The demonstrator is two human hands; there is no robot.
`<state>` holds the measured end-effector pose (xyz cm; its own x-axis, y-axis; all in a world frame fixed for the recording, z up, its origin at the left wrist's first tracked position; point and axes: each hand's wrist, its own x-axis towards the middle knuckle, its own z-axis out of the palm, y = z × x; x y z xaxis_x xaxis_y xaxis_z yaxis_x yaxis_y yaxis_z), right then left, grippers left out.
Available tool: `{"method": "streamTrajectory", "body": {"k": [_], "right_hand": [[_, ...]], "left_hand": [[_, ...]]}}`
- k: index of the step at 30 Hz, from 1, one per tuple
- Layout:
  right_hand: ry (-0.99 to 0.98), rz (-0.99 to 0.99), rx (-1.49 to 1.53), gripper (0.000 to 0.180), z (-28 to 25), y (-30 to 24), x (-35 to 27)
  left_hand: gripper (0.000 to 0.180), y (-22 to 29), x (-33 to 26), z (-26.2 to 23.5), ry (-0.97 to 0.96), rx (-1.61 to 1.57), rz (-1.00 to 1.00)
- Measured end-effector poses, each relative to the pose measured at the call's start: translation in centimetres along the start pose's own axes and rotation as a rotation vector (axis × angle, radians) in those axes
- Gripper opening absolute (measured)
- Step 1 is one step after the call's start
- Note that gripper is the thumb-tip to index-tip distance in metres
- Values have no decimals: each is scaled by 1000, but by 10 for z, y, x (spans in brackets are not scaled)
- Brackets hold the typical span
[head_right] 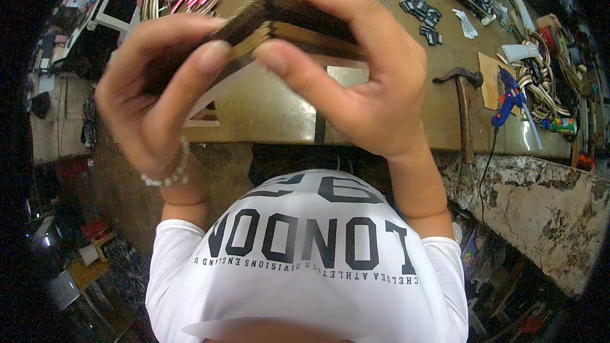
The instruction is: The person assembles a strap by applying hot glue to a black strip and attaching beige ribbed pieces and small white rectangular pieces. They repeatedly pick up the glue gun, apply glue, and press components onto the strip, then place the assembled piece aside.
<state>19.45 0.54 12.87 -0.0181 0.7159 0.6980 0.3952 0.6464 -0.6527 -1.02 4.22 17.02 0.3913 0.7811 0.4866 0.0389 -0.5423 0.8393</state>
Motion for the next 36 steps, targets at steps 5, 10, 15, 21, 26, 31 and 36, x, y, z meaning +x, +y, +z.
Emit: {"method": "streamTrajectory", "body": {"k": [5,10,15,21,26,31,36], "right_hand": [[119,678,148,27,18,54,-40],[0,731,-198,25,31,103,-75],[-21,584,-246,21,30,107,-86],[-48,570,-327,19,36,105,-78],[-248,531,-622,15,36,97,-77],[-291,509,-753,19,32,81,-84],[-331,808,-806,32,-54,51,-114]], "left_hand": [[27,-98,3,34,-125,100,-436],[30,-165,-18,60,-190,245,-468],[28,-167,-23,63,-178,269,-492],[23,-157,-23,70,-163,359,-515],[20,-152,-37,85,-47,740,-70],[23,-156,-41,90,-164,600,-20],[22,-160,-45,92,-170,618,5]]}}
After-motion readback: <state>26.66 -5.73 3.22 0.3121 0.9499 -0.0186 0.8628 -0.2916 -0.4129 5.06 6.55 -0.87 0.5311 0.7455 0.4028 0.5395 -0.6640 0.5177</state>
